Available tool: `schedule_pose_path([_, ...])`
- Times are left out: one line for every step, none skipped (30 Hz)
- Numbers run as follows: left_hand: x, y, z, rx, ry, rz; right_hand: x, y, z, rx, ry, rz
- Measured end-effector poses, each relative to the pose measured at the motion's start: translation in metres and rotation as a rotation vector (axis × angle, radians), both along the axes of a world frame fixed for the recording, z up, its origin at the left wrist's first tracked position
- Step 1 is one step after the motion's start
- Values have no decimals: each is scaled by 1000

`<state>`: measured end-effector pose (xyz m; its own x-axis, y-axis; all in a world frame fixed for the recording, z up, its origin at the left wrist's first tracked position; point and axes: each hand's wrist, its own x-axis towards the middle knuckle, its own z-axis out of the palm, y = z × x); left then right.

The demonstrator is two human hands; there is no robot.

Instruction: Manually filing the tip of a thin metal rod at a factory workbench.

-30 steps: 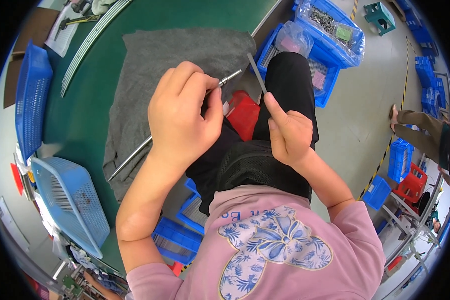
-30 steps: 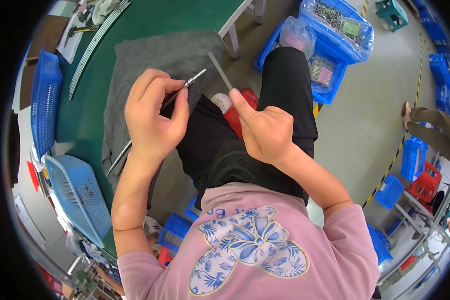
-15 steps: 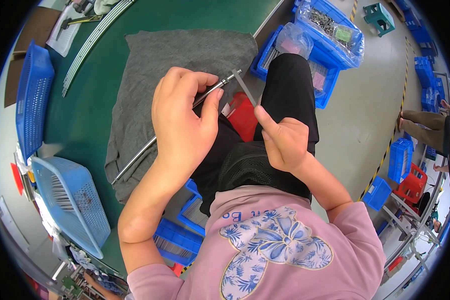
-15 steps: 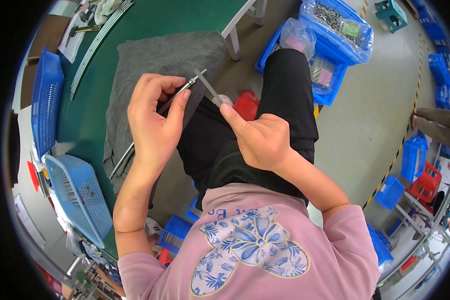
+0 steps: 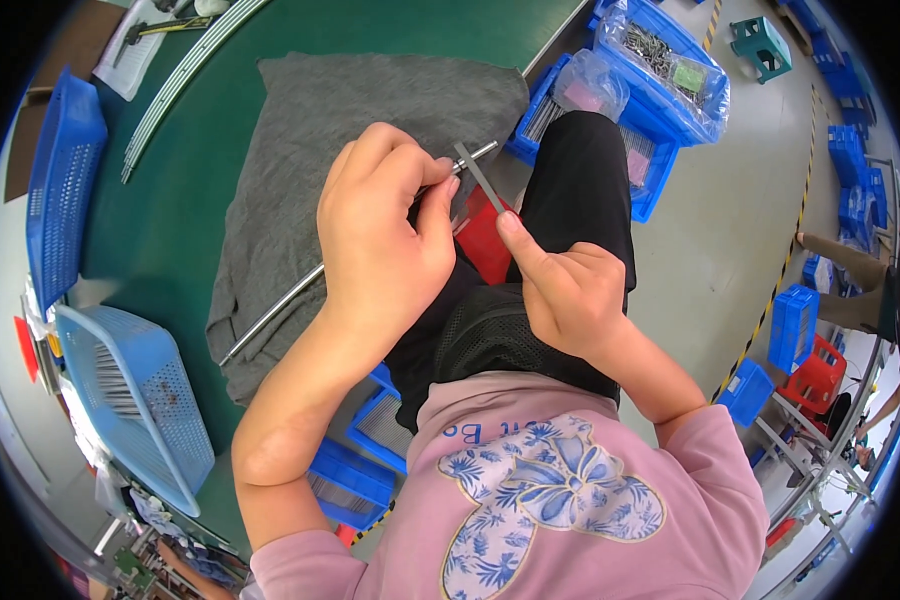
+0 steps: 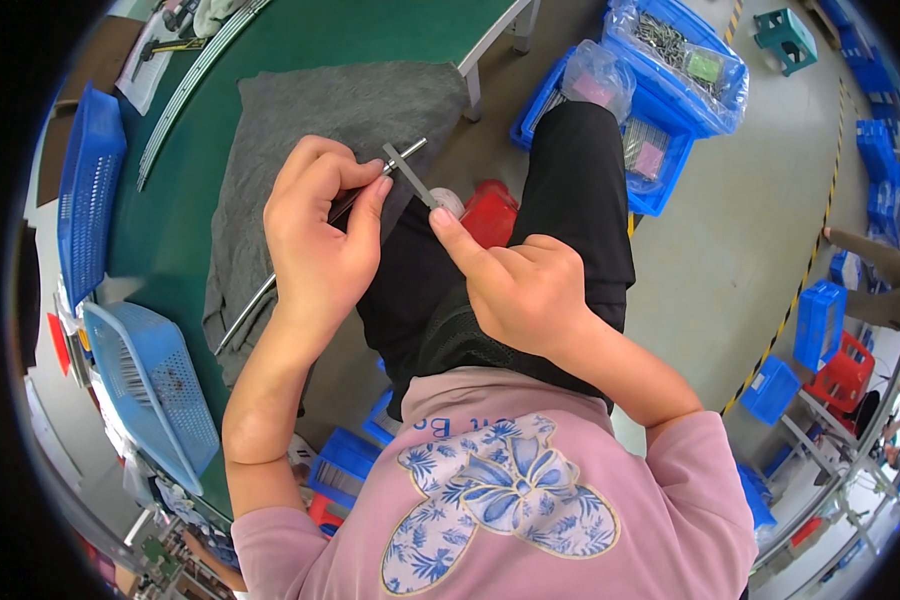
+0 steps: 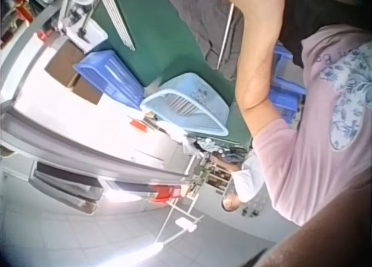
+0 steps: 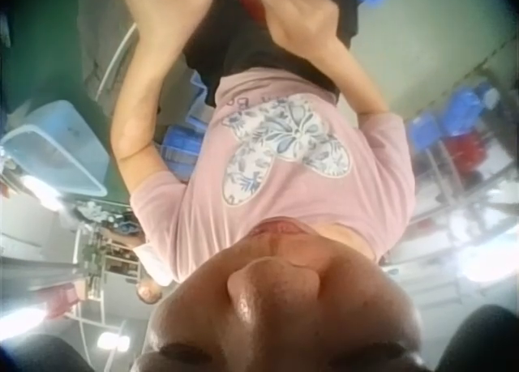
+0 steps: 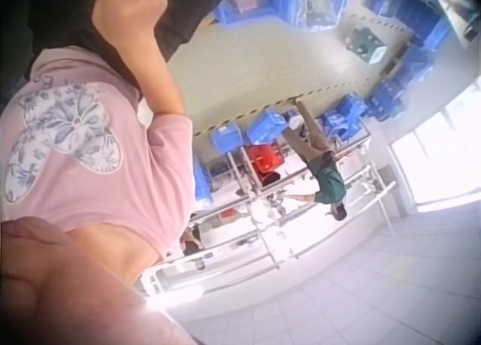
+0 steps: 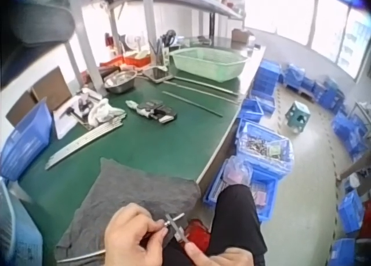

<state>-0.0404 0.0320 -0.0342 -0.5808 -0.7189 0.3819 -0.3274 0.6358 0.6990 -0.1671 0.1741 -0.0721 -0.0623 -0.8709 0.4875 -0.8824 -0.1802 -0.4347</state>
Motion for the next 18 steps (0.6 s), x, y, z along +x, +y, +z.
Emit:
schedule_pose_path([-2, -1, 0, -28, -2, -18, -1, -5, 0, 3, 2, -1])
schedule_pose_path([-4, -3, 0, -57, -4, -36, -2, -16, -2, -42, -6, -28])
schedule_pose_path([-5, -4, -1, -53, -4, -35, -2, -23, -3, -85, -15, -54])
schedule_pose_path([-6, -5, -1, -34, 2, -33, -3, -28, -1, -83, -13, -53])
schedule_pose_path([-8, -6, -1, -16, 8, -31, -6, -33, 3, -72, -9, -55])
schedule_pose_path([-7, -7, 2, -20, 12, -25, -5, -37, 7, -66, -4, -54])
schedule_pose_path([-7, -8, 3, -31, 9, -29, -5, -30, 10, -21, 31, -46])
schedule_pose_path([-5, -8, 5, -45, 10, -31, -4, -16, 12, 20, 68, -36])
schedule_pose_path([-5, -8, 6, -77, -5, -59, -4, -2, 7, 9, 31, -46])
schedule_pose_path([-5, -5, 5, -124, 4, -75, -3, 1, 9, 34, -8, -33])
schedule_pose_path([-6, -4, 6, -113, 7, -58, -4, -7, 13, 11, -33, -35])
schedule_pose_path([-4, -2, 5, -92, 3, -53, 1, -17, 14, -2, -66, -45])
schedule_pose_path([-5, 1, 4, -81, -5, -54, -1, -29, 16, 13, -51, -41])
schedule_pose_path([-6, 2, 2, -71, -13, -54, -3, -40, 13, -1, -61, -56])
schedule_pose_path([-3, 3, -2, -62, -27, -57, -2, -38, 10, -8, -45, -56])
schedule_pose_path([0, 6, -3, -71, -20, -50, 2, -32, 8, -17, -32, -50])
schedule_pose_path([1, 7, -4, -60, -5, -54, 4, -18, 7, 10, -35, -34])
schedule_pose_path([2, 9, -7, -41, 6, -63, 3, 1, 3, 50, -13, -46])
